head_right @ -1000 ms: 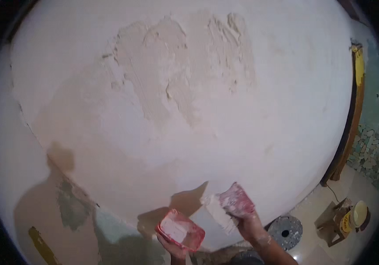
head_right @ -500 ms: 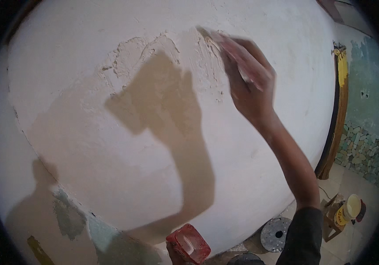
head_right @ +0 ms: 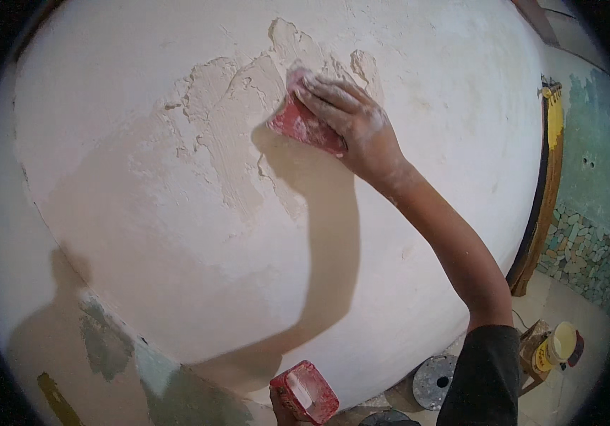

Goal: Applying and smoothing plaster on a wall surface using a spatula.

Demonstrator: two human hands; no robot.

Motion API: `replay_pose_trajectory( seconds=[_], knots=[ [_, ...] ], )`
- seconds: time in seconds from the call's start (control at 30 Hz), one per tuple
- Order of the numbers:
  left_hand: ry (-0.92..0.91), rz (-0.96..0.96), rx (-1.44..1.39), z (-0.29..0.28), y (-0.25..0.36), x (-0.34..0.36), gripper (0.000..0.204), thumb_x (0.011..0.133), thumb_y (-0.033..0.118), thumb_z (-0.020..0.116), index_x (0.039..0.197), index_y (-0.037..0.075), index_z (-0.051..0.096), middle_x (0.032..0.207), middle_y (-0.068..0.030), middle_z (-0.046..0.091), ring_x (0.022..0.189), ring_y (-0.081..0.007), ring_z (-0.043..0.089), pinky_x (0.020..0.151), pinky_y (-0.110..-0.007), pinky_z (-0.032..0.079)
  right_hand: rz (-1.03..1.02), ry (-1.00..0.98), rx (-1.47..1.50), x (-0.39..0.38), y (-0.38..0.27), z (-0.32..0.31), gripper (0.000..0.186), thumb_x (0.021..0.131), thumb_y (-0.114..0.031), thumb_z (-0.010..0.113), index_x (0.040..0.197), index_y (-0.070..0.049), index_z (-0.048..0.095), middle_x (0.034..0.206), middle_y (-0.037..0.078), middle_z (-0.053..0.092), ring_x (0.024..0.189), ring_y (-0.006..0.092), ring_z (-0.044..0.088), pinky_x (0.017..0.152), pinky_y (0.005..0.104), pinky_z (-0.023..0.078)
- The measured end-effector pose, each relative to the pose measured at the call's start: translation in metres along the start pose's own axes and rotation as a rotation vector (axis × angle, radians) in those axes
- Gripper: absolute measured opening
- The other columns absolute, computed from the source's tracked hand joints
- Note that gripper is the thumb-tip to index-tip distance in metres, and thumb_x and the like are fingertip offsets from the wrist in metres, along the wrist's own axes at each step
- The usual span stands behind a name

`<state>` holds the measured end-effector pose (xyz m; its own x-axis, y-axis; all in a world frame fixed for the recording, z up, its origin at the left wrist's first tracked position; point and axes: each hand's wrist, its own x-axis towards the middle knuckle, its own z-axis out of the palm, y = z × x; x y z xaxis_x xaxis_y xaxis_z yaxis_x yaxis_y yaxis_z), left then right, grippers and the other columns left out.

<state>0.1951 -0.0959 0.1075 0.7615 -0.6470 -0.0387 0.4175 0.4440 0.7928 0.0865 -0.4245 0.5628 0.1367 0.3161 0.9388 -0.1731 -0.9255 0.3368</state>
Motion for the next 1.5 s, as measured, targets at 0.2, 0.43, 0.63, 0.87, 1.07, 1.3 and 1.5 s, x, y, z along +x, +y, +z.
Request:
replay_pose_trajectory(
  seconds=[0.2,0.43,0.63,0.87,1.07,1.3,1.5],
  knots=[
    [0.046,-0.087,0.041,0.003,-0.020,-0.021,0.071,0.103,0.063,0.033,0.145,0.008,0.051,0.142,-0.0133,0.058,0.131,-0.0318,0.055,0.111,-0.050,0.044,0.023,-0.248,0.062,-0.050,-0.024,-0.029,0.061,0.079,-0.016,0.082,0.137,-0.009,0.064,0.137,0.013,0.064,0.127,0.0334,0.061,0.107,0.0434,0.051],
    [0.005,-0.078,0.053,0.007,-0.041,-0.047,0.069,0.105,0.060,0.031,0.144,0.006,0.051,0.141,-0.0146,0.059,0.130,-0.0305,0.056,0.111,-0.048,0.045,0.058,-0.402,0.113,-0.096,-0.063,-0.050,0.070,0.084,-0.016,0.077,0.148,-0.009,0.051,0.143,0.013,0.059,0.132,0.0298,0.057,0.112,0.0427,0.047],
    [-0.003,-0.106,0.048,0.028,-0.035,-0.069,0.066,0.106,0.058,0.035,0.142,0.006,0.052,0.140,-0.0144,0.059,0.127,-0.0298,0.058,0.111,-0.046,0.045,0.426,-0.173,0.472,-0.121,-0.059,-0.060,0.043,0.089,0.009,0.061,0.131,0.002,0.063,0.113,0.017,0.073,0.103,0.0232,0.070,0.090,0.0378,0.055],
    [0.046,-0.151,-0.073,0.028,-0.038,-0.082,0.065,0.105,0.059,0.036,0.141,0.009,0.053,0.138,-0.0127,0.060,0.124,-0.0294,0.059,0.107,-0.046,0.047,0.872,0.419,0.861,-0.102,-0.010,-0.043,0.035,0.091,-0.002,0.068,0.124,0.003,0.059,0.116,0.005,0.068,0.105,0.0113,0.062,0.094,0.0291,0.050],
    [0.035,-0.155,-0.144,0.017,-0.041,-0.081,0.068,0.103,0.062,0.034,0.145,0.010,0.050,0.143,-0.0134,0.056,0.129,-0.0323,0.056,0.109,-0.049,0.046,1.038,0.225,0.597,-0.120,0.005,-0.052,0.015,0.089,0.003,0.068,0.103,0.001,0.070,0.093,0.002,0.072,0.090,0.0106,0.065,0.084,0.0258,0.053],
    [0.017,-0.147,-0.120,0.009,-0.046,-0.073,0.068,0.104,0.060,0.034,0.146,0.009,0.049,0.142,-0.0138,0.057,0.131,-0.0328,0.055,0.110,-0.049,0.045,0.720,-0.157,0.132,-0.074,-0.015,-0.076,0.020,0.091,0.000,0.065,0.110,0.002,0.072,0.092,0.005,0.075,0.089,0.0079,0.066,0.080,0.0252,0.055],
    [-0.024,-0.112,-0.025,0.020,-0.037,-0.068,0.068,0.104,0.061,0.037,0.145,0.008,0.050,0.141,-0.0123,0.059,0.130,-0.0309,0.055,0.109,-0.047,0.046,0.608,-0.048,0.241,-0.057,0.032,-0.077,0.022,0.096,-0.019,0.064,0.105,-0.001,0.072,0.078,0.017,0.070,0.072,0.0190,0.068,0.072,0.0369,0.054]
  ],
)
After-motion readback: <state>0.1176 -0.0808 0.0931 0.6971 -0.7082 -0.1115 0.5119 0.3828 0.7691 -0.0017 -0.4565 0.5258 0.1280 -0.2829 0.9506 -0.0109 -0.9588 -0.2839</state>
